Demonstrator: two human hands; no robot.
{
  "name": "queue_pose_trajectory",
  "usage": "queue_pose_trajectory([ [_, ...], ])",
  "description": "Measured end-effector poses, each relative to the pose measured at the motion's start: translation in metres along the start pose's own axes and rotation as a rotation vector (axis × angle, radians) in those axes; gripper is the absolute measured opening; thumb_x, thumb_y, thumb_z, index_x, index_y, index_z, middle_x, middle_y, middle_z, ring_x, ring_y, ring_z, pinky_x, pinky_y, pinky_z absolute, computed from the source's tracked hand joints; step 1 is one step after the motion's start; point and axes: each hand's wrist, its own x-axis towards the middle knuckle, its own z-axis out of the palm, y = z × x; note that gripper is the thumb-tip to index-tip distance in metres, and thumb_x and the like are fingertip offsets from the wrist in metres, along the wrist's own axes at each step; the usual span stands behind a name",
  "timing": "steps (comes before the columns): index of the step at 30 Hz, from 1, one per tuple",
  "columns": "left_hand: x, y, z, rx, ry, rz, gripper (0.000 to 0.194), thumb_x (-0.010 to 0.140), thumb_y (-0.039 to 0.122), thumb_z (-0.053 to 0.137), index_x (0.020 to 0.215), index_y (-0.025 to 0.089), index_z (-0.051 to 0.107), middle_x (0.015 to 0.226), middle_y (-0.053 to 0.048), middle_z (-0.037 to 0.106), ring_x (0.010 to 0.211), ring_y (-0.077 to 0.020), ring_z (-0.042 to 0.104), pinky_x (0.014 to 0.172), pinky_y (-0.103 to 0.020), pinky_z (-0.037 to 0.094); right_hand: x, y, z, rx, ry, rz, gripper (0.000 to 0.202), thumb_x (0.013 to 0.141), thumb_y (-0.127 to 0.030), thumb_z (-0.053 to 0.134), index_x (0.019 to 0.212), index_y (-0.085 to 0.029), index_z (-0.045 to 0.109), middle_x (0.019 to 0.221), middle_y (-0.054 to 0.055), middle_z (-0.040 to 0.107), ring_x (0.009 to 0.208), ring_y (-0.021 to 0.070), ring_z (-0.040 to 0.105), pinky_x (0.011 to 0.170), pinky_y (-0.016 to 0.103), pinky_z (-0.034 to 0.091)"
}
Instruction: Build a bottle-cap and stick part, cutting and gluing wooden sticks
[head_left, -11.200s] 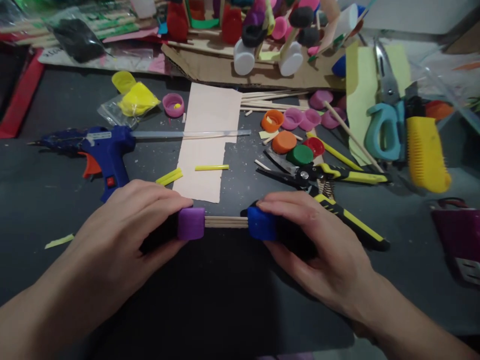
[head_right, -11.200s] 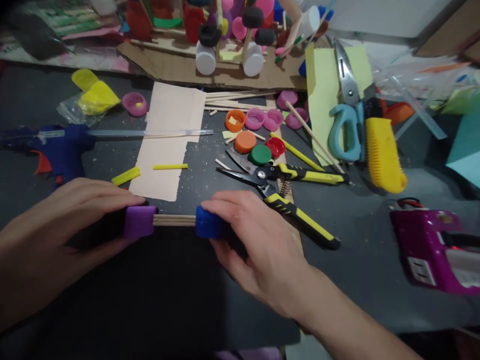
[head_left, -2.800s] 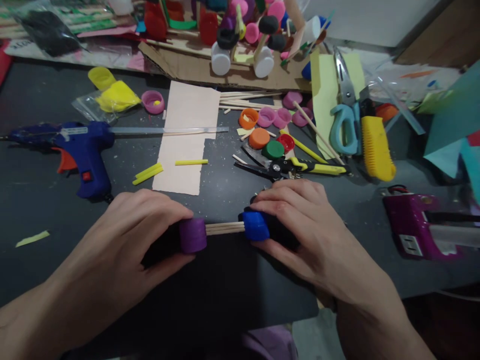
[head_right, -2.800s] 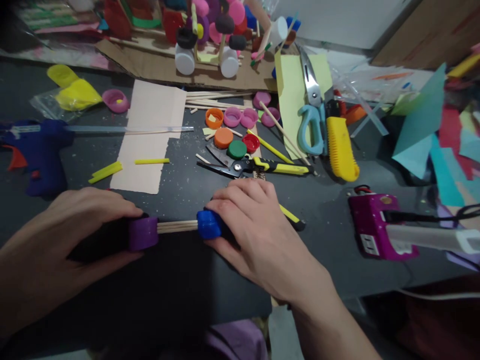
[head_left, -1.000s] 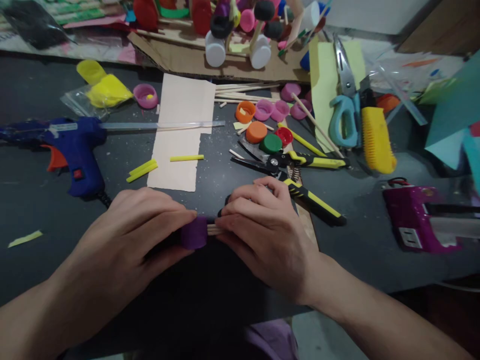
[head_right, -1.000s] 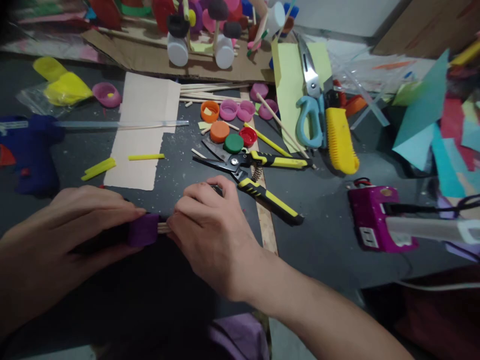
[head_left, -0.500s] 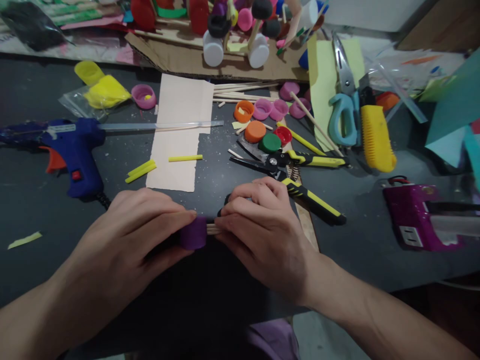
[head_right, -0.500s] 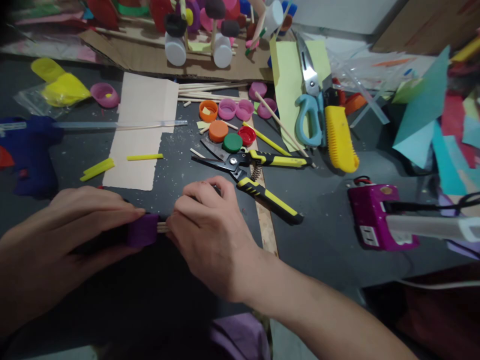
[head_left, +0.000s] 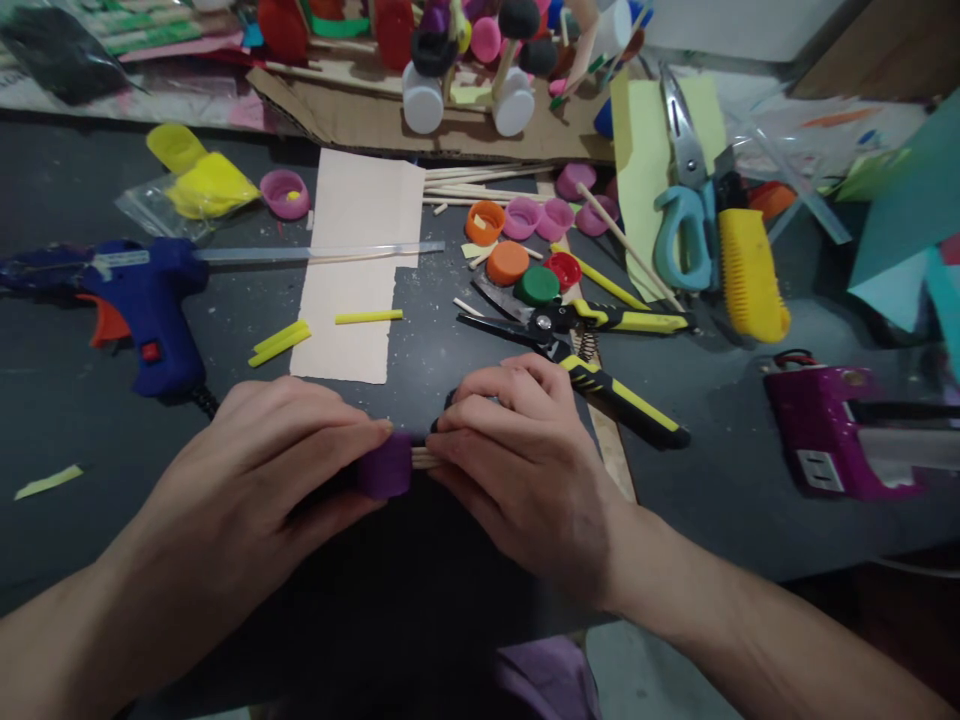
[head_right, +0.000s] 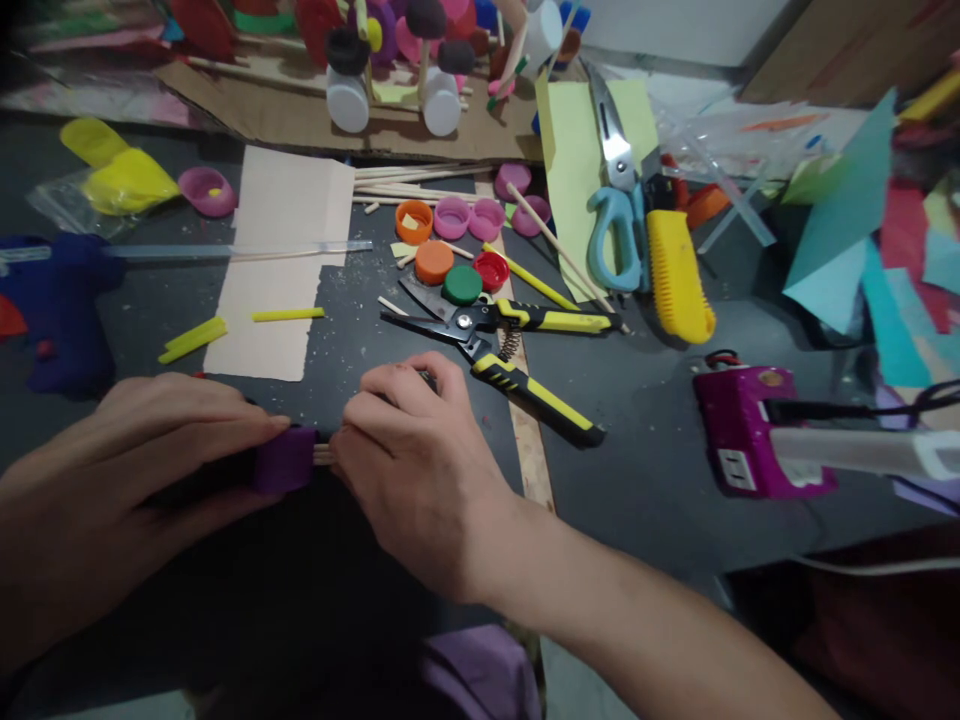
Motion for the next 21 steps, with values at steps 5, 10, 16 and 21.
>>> queue_pose_trajectory([
  [5,0.0,-0.003,-0.003,-0.002,-0.028,-0.01,0.019,0.096,0.041,0.05,0.11,0.029,0.054,0.094,0.0,0.065,0.092,-0.024,0.057,0.081,-0.042,0.036,-0.004,0.003,-0.006,-0.026,-0.029,0.023,0.021,0.089,-0.036,0.065,0.1,-0.018,0.066,0.093,0.004,0.071,0.099,0.0243,0.059,0.105,0.05,0.026],
  [10,0.0,-0.001,-0.005,-0.009,-0.026,-0.044,0.022,0.09,0.041,0.056,0.11,0.031,0.056,0.097,0.001,0.067,0.094,-0.0264,0.059,0.082,-0.043,0.036,-0.017,0.017,-0.033,-0.021,-0.005,0.026,0.052,0.084,-0.052,0.068,0.119,-0.015,0.058,0.112,0.01,0.067,0.106,0.0271,0.057,0.1,0.047,0.036],
  [16,-0.001,-0.001,-0.007,0.033,-0.03,-0.057,0.033,0.085,0.04,0.061,0.117,0.032,0.055,0.104,0.0,0.068,0.101,-0.0286,0.059,0.086,-0.045,0.037,-0.027,0.029,-0.057,-0.054,-0.15,0.041,0.049,0.086,-0.053,0.064,0.119,-0.016,0.059,0.11,0.012,0.063,0.103,0.0288,0.056,0.086,0.044,0.043],
  [21,-0.001,0.0,-0.006,0.022,-0.025,-0.067,0.028,0.087,0.038,0.061,0.114,0.031,0.056,0.102,-0.001,0.069,0.1,-0.0279,0.059,0.085,-0.044,0.036,-0.024,0.026,-0.051,-0.074,-0.235,0.057,0.027,0.095,-0.039,0.055,0.11,-0.018,0.06,0.1,0.009,0.065,0.093,0.0268,0.056,0.082,0.044,0.043],
])
